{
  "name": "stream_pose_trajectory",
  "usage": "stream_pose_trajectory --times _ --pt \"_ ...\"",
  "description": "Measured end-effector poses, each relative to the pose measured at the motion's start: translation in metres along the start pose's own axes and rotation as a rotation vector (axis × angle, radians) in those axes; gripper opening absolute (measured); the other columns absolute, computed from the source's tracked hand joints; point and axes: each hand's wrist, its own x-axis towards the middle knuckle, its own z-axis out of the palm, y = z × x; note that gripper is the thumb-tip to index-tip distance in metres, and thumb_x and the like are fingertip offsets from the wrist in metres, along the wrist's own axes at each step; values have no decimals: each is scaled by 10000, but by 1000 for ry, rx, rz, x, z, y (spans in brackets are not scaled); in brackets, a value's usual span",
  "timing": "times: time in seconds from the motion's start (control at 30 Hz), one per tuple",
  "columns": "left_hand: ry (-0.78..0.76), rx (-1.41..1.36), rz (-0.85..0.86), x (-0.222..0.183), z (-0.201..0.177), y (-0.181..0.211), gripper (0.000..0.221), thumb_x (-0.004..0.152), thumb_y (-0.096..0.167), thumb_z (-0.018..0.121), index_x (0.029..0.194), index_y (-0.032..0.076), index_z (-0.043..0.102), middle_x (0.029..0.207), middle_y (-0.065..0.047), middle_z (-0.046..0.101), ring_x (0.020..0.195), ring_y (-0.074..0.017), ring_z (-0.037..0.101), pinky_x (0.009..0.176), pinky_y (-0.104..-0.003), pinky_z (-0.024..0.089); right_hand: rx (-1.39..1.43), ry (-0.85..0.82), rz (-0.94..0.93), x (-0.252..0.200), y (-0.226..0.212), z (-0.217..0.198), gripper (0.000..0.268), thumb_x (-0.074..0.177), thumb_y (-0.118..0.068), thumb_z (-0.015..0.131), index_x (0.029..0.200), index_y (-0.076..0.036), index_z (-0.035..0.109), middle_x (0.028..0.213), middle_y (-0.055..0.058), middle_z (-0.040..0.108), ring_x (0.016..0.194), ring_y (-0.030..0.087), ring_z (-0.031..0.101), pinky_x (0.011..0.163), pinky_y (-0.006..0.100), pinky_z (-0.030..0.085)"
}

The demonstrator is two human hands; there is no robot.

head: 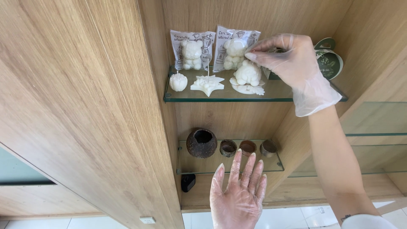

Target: The person removes a white candle from a mold, places it on a wooden shelf, and then returns to the workspace to place small wax shapes into various silicone molds.

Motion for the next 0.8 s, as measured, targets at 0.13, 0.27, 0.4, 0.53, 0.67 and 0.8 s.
stream_pose_trajectory --times 0.13,0.27,0.4,0.53,0.67,0.8 --pt "-24 15 -7 -4 -3 5 745 901 555 461 1564 216 487 1588 -128 512 1445 -273 434 1141 -440 399 -46 45 103 2 -6 1 220 898 -210 855 1013 -31 800 887 57 771 801 74 675 750 243 555" --pt "23 6 -19 -14 -1 13 748 892 562 461 1560 226 482 1560 -121 515 1423 -268 454 1133 -441 410 -108 65 105 0 -10 3 252 899 -246 846 1028 -33 805 878 50 774 790 78 670 735 251 548" --pt "55 2 -26 -25 2 19 746 883 553 459 1553 227 487 1577 -126 517 1411 -277 475 1094 -444 461 -109 97 92 -3 -7 3 269 959 -251 825 1057 -4 779 929 74 766 846 97 676 777 273 556" --pt "110 12 -48 -38 6 25 735 907 589 479 1545 224 502 1515 -125 534 1401 -278 490 1067 -443 492 97 178 -145 -18 -39 0 225 1039 -192 667 1186 -24 695 1047 63 745 967 108 705 940 263 565" --pt "150 -19 -102 -47 3 37 710 889 599 507 1490 223 544 1493 -104 566 1387 -262 502 1045 -455 504 125 497 -297 -44 -38 -12 212 1180 -140 569 1256 33 665 1207 126 719 1075 194 729 990 305 593" --pt "275 -88 -147 -53 3 51 679 824 572 514 1406 234 604 1447 -56 609 1357 -221 518 995 -456 515 123 811 -212 -98 -27 -11 301 1200 -191 476 1209 35 674 1144 106 727 985 192 732 930 309 592"
